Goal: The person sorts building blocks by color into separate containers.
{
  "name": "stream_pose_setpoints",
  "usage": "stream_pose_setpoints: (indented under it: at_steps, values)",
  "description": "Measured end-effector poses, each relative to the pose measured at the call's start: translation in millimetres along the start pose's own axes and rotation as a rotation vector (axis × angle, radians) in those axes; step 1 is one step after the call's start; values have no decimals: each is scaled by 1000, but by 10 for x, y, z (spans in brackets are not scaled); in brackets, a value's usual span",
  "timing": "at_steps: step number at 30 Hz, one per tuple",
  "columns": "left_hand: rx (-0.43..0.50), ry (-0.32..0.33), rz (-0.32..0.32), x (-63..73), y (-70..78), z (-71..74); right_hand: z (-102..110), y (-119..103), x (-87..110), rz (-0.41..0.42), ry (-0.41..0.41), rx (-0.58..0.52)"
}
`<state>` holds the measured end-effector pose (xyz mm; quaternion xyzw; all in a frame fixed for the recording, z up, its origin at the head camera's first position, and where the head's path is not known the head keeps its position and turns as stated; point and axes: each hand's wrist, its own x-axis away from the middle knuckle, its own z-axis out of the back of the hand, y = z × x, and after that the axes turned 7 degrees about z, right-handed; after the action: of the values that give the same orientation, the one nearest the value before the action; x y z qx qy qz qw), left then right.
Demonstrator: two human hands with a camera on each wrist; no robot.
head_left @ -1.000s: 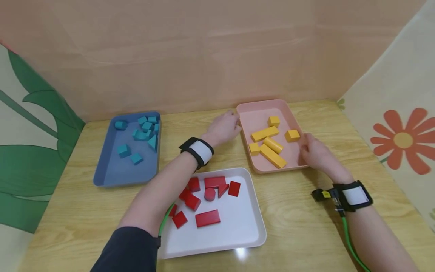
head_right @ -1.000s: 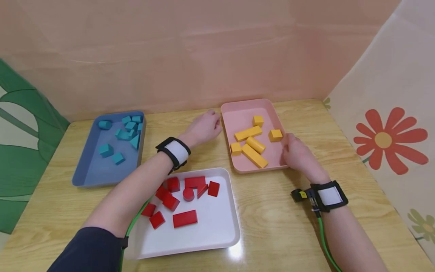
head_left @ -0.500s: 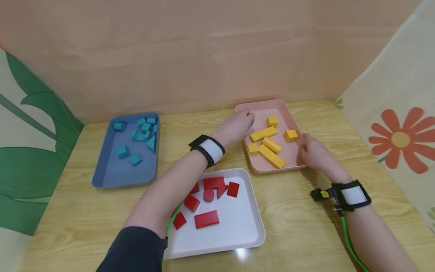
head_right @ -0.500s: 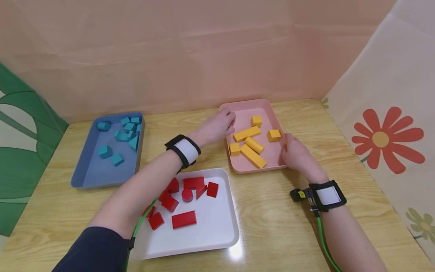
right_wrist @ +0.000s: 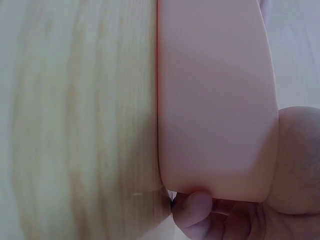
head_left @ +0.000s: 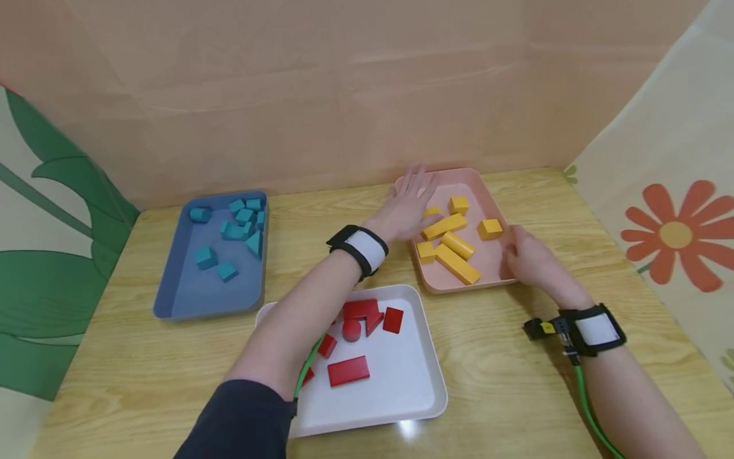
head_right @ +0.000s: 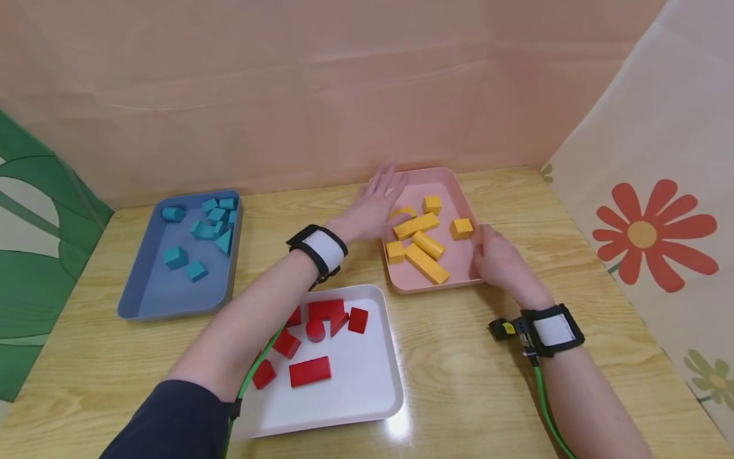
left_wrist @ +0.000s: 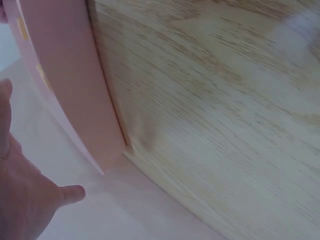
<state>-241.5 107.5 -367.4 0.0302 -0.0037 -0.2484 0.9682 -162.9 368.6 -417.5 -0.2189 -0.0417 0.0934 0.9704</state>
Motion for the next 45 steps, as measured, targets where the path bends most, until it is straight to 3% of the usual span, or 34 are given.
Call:
stream_pose_setpoints:
  at_steps: [6,15,20,26,35,45]
  values:
    - [5,-44,15,46,-80,-19,-5,-5,-43,4,-11,-12]
    - [-32,-31,-9,213,-161,-19,15,47,-95,22,-29,-41]
    - [-20,-47,-7,363,-189,71,58,92,-106,40,-26,-35]
    - [13,-54,-6,584,-324,244,108,144,-85,32,-35,-55]
    - [33,-28,17,851,-529,254,115,199,-48,-44,-114,-100]
    - [20,-12,57,914,-642,203,118,134,-67,-62,19,124]
